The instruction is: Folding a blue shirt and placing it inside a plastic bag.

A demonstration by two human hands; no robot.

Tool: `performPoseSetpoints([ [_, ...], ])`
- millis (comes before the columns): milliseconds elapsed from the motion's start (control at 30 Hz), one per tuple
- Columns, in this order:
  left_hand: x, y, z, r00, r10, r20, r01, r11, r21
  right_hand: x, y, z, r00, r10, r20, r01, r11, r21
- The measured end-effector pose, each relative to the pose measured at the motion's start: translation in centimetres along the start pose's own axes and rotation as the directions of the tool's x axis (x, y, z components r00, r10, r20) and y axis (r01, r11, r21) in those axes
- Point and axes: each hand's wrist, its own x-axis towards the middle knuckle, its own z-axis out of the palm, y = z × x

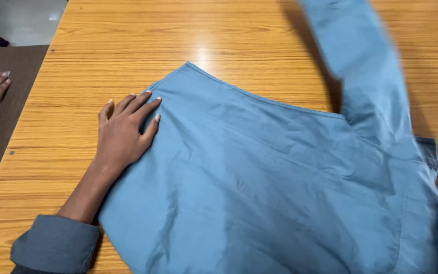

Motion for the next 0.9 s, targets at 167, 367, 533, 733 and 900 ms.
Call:
performPoseSetpoints([
  [167,-0.3,-0.5,-0.2,0.999,-0.037,-0.009,0.038,0.995,0.096,-6.1,-15.6,3.0,0.999,0.018,-0.027,-0.021,0.993,-0.12],
  [367,0.0,-1.3,-0.5,0.992,-0.078,0.096,0.069,0.992,0.102,-11.0,-13.8,10.2,0.987,0.049,0.152,-0.049,0.999,-0.002],
  [533,0.2,-0.3,0.6,0.988,-0.016,0.157,0.003,0.997,0.079,-5.5,-11.4,9.4,0.984,-0.037,-0.173,0.03,0.998,-0.046],
  [733,0.1,-1.9,1.2,0.987,-0.068,0.148,0.064,0.997,0.032,-7.4,-13.4,6.5,0.948,-0.056,-0.314,0.017,0.992,-0.127],
  [900,0.7,-3.2,0.4,0.962,-0.231,0.148,0.214,0.969,0.123,-17.4,-14.7,8.0,0.984,0.127,-0.121,-0.126,0.992,0.021],
])
